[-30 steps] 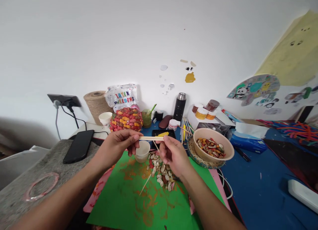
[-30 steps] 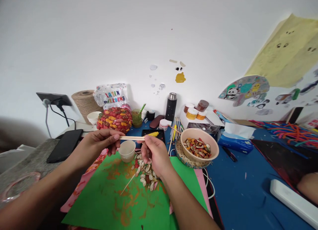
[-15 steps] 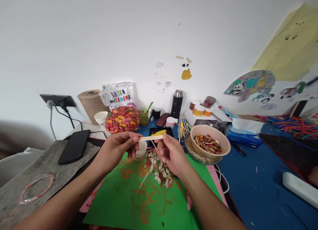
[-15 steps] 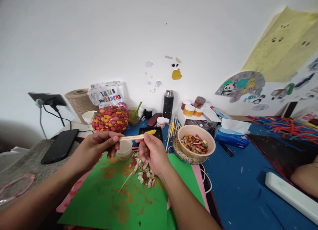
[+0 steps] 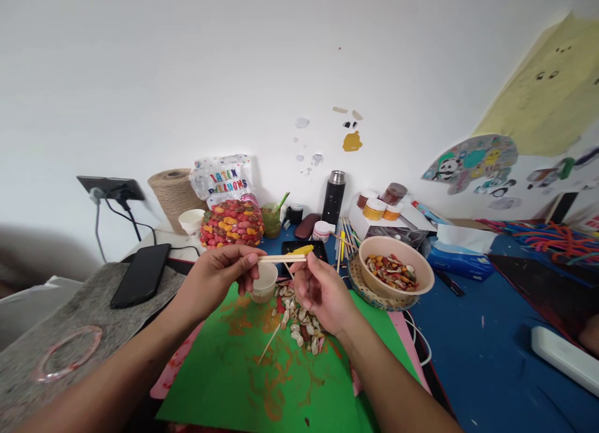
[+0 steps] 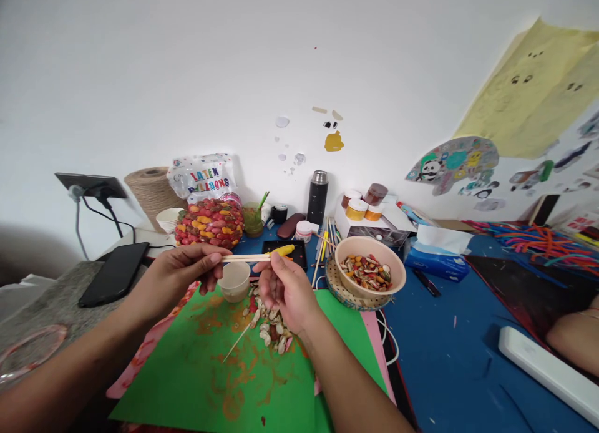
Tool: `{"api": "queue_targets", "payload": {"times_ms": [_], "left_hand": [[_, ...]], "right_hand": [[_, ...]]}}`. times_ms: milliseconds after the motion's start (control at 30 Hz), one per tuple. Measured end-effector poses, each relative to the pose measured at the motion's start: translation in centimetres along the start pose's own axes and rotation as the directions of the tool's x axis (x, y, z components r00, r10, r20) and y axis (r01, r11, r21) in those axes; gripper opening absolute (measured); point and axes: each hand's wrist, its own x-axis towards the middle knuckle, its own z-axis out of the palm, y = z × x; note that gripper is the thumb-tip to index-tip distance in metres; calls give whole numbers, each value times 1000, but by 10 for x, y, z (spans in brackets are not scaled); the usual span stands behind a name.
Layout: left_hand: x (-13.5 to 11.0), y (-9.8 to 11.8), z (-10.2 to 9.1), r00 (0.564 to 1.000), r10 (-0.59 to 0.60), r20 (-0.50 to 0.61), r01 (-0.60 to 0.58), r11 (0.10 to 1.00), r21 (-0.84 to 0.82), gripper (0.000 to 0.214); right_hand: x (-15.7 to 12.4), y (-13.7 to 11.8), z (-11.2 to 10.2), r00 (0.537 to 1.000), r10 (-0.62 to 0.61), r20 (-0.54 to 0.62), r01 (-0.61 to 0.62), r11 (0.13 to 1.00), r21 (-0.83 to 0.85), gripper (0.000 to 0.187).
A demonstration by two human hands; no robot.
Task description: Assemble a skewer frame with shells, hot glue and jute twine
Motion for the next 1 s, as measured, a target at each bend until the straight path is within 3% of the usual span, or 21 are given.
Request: {"api": "queue_targets", "payload": {"times_ms": [600,1000], "left_hand": [[-1,-6,3,1000,11,29,-12,999,34,45],[-2,-3,2,997,71,7,-71,994,87,43]], "right_hand": [[3,6,-5,999,-19,38,16,996,85,46],[4,5,-6,1000,-13,-14,14,998,64,52]]}}
